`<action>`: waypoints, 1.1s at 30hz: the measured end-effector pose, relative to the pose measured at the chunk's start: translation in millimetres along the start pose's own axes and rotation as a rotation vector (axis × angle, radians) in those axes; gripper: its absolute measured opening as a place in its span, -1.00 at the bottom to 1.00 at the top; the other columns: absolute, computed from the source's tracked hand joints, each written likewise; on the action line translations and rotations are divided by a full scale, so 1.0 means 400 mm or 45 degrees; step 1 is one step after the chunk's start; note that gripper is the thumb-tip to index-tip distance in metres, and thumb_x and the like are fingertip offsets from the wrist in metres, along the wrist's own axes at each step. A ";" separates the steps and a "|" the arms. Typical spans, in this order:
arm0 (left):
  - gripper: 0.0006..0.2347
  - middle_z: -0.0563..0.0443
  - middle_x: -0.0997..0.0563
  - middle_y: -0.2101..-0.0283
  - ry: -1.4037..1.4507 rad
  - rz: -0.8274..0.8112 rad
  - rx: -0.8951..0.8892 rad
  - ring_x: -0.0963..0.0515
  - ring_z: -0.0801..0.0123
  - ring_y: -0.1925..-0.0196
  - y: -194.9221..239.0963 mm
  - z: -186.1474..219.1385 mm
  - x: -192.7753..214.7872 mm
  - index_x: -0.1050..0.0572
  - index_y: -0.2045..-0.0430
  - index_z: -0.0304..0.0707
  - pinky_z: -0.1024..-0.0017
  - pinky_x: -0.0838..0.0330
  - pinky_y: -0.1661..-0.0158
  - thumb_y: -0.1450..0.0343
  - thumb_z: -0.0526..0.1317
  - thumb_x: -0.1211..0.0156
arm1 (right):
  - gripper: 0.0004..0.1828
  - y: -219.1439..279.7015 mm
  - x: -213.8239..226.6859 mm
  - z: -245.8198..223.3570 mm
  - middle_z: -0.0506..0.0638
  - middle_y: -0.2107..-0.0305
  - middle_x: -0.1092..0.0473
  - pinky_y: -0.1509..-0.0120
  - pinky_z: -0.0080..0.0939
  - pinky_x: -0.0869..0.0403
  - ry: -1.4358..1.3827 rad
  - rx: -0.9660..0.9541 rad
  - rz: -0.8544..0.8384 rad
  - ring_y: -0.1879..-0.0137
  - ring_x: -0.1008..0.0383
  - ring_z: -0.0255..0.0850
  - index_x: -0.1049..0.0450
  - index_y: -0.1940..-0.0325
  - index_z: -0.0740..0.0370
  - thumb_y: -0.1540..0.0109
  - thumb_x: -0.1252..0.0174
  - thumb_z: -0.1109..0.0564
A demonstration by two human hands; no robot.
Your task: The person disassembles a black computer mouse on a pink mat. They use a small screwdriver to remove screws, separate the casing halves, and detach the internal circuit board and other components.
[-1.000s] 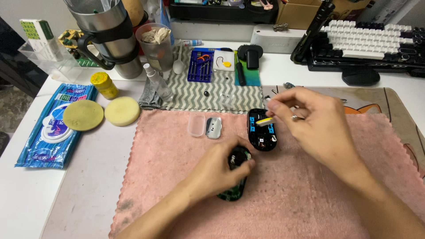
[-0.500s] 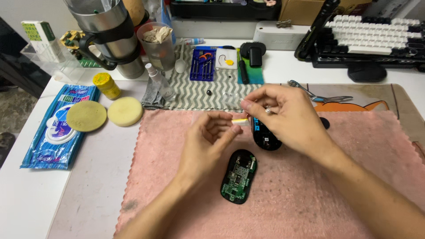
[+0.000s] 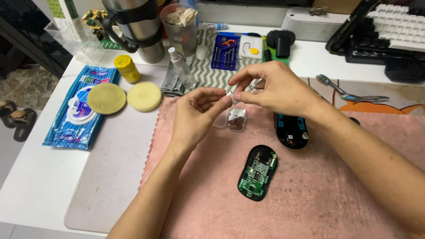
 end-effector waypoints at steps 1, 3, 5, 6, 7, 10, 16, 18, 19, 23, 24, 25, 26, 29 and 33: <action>-0.78 -0.21 -0.87 0.12 -0.001 0.007 0.003 -0.88 0.35 0.08 0.003 0.012 0.003 -0.70 0.07 -0.42 0.55 -0.79 -0.06 -0.44 -0.34 -0.56 | -0.71 -0.012 -0.004 -0.007 -0.19 0.12 -0.73 -0.11 -0.35 -0.54 -0.002 0.002 -0.007 -0.05 -0.68 -0.47 -0.77 -0.11 0.02 -0.30 -0.53 0.05; -0.75 -0.30 -0.89 0.12 0.044 0.074 0.078 -0.92 0.20 0.06 0.005 0.033 0.012 -0.72 0.07 -0.46 0.46 -0.84 -0.05 -0.40 -0.38 -0.58 | -0.70 -0.035 -0.013 -0.017 -0.17 0.12 -0.74 -0.25 -0.30 -0.59 0.028 -0.034 -0.075 -0.03 -0.71 -0.39 -0.76 -0.08 0.02 -0.28 -0.55 -0.01; -0.73 -0.23 -0.90 0.11 -0.098 0.074 0.043 -0.91 0.29 0.06 -0.006 0.034 0.030 -0.72 0.05 -0.41 0.51 -0.83 -0.04 -0.40 -0.32 -0.59 | -0.72 -0.061 -0.029 0.012 -0.16 0.11 -0.71 -0.23 -0.30 -0.61 0.008 0.033 -0.081 -0.02 -0.70 -0.38 -0.74 -0.04 0.03 -0.28 -0.56 0.01; -0.71 -0.16 -0.90 0.10 -0.238 0.070 0.008 -0.90 0.39 0.07 -0.011 0.036 0.038 -0.72 0.03 -0.36 0.57 -0.82 -0.03 -0.41 -0.25 -0.60 | -0.74 -0.073 -0.038 0.024 -0.14 0.09 -0.69 -0.22 -0.31 -0.64 -0.011 0.097 -0.085 -0.01 -0.69 -0.36 -0.72 -0.01 0.04 -0.28 -0.58 0.03; -0.71 -0.16 -0.90 0.10 -0.238 0.077 0.011 -0.90 0.39 0.07 -0.007 0.055 0.051 -0.72 0.03 -0.36 0.57 -0.82 -0.03 -0.41 -0.25 -0.60 | -0.74 -0.080 -0.043 0.027 -0.14 0.09 -0.69 -0.22 -0.31 -0.64 -0.013 0.099 -0.092 -0.01 -0.69 -0.36 -0.72 -0.01 0.04 -0.28 -0.58 0.03; -0.50 -0.08 -0.73 -0.10 -0.708 -0.061 -0.105 -0.88 0.38 0.15 0.004 0.115 0.071 -0.60 -0.19 -0.16 0.47 -0.85 0.16 -0.38 -0.03 -0.61 | -0.71 -0.092 -0.061 0.035 -0.15 0.17 -0.73 -0.19 -0.30 -0.63 0.071 0.073 -0.168 0.02 -0.73 -0.37 -0.70 -0.01 0.02 -0.25 -0.60 0.06; 0.13 -0.21 -0.57 -0.49 -0.988 -0.487 -0.234 -0.66 0.20 -0.34 0.002 0.076 0.090 -0.17 -0.64 -0.10 0.29 -0.53 -0.26 -0.14 0.10 -0.81 | -0.63 -0.109 -0.088 0.025 -0.18 0.01 -0.75 -0.53 -0.01 -0.50 0.309 -0.062 -0.326 -0.17 -0.75 -0.32 -0.66 -0.13 -0.08 -0.27 -0.57 0.05; -0.02 -0.05 -0.75 -0.23 -1.031 -0.575 -0.214 -0.71 0.23 -0.14 -0.002 0.063 0.081 -0.21 -0.59 -0.01 0.30 -0.55 -0.10 -0.25 0.01 -0.74 | -0.64 -0.121 -0.093 0.026 -0.15 0.07 -0.73 -0.26 -0.11 -0.58 0.398 -0.016 -0.361 -0.09 -0.74 -0.31 -0.66 -0.10 -0.08 -0.26 -0.58 0.00; -0.02 -0.05 -0.75 -0.23 -1.031 -0.576 -0.214 -0.71 0.23 -0.14 -0.004 0.057 0.082 -0.21 -0.59 -0.01 0.30 -0.55 -0.10 -0.25 0.01 -0.74 | -0.64 -0.124 -0.096 0.025 -0.15 0.07 -0.73 -0.26 -0.11 -0.58 0.398 -0.016 -0.361 -0.09 -0.74 -0.31 -0.66 -0.10 -0.08 -0.26 -0.58 0.00; -0.08 -0.06 -0.77 -0.15 -1.028 -0.561 -0.327 -0.77 0.21 -0.15 -0.012 0.038 0.084 -0.26 -0.51 -0.04 0.27 -0.59 -0.06 -0.24 0.02 -0.75 | -0.58 -0.128 -0.106 0.013 -0.18 0.04 -0.73 -0.39 0.00 -0.52 0.489 -0.009 -0.378 -0.14 -0.74 -0.26 -0.64 -0.15 -0.08 -0.24 -0.60 0.04; -0.04 -0.09 -0.77 -0.16 -1.021 -0.551 -0.337 -0.78 0.21 -0.18 -0.014 0.031 0.086 -0.25 -0.52 -0.09 0.28 -0.60 -0.06 -0.22 0.05 -0.76 | -0.51 -0.129 -0.106 0.010 -0.19 0.03 -0.72 -0.29 0.04 -0.52 0.556 -0.028 -0.364 -0.15 -0.71 -0.18 -0.62 -0.19 -0.11 -0.22 -0.63 0.00; -0.04 -0.09 -0.77 -0.16 -1.020 -0.551 -0.337 -0.78 0.21 -0.18 -0.014 0.029 0.087 -0.25 -0.52 -0.09 0.28 -0.60 -0.06 -0.22 0.05 -0.76 | -0.51 -0.126 -0.105 0.014 -0.19 0.03 -0.72 -0.29 0.04 -0.52 0.556 -0.028 -0.365 -0.15 -0.71 -0.18 -0.62 -0.19 -0.11 -0.22 -0.63 0.00; 0.00 -0.11 -0.77 -0.15 -1.020 -0.558 -0.302 -0.77 0.19 -0.19 -0.015 0.025 0.088 -0.22 -0.56 -0.05 0.27 -0.59 -0.11 -0.21 0.04 -0.78 | -0.51 -0.125 -0.101 0.016 -0.20 0.06 -0.73 -0.30 0.04 -0.53 0.542 -0.006 -0.334 -0.14 -0.73 -0.19 -0.63 -0.17 -0.09 -0.21 -0.65 -0.03; 0.04 -0.14 -0.77 -0.16 -1.013 -0.574 -0.310 -0.77 0.15 -0.21 -0.012 0.028 0.086 -0.19 -0.61 -0.06 0.26 -0.58 -0.17 -0.21 0.00 -0.80 | -0.50 -0.114 -0.087 0.018 -0.18 0.01 -0.74 -0.31 0.06 -0.55 0.525 0.005 -0.277 -0.18 -0.72 -0.18 -0.66 -0.16 -0.08 -0.20 -0.66 -0.10; 0.06 -0.18 -0.76 -0.17 -1.043 -0.580 -0.348 -0.75 0.09 -0.20 -0.013 0.021 0.084 -0.19 -0.62 -0.17 0.21 -0.56 -0.19 -0.22 0.06 -0.79 | -0.49 -0.084 -0.059 0.024 -0.16 -0.04 -0.73 -0.35 0.02 -0.58 0.493 0.061 -0.179 -0.15 -0.73 -0.23 -0.70 -0.18 -0.08 -0.18 -0.64 -0.14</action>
Point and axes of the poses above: each hand's wrist, its own y-axis away from the middle knuckle, its own x-axis out of the back of the hand, z = x × y, the point moved 4 cm from there along -y, towards the middle knuckle
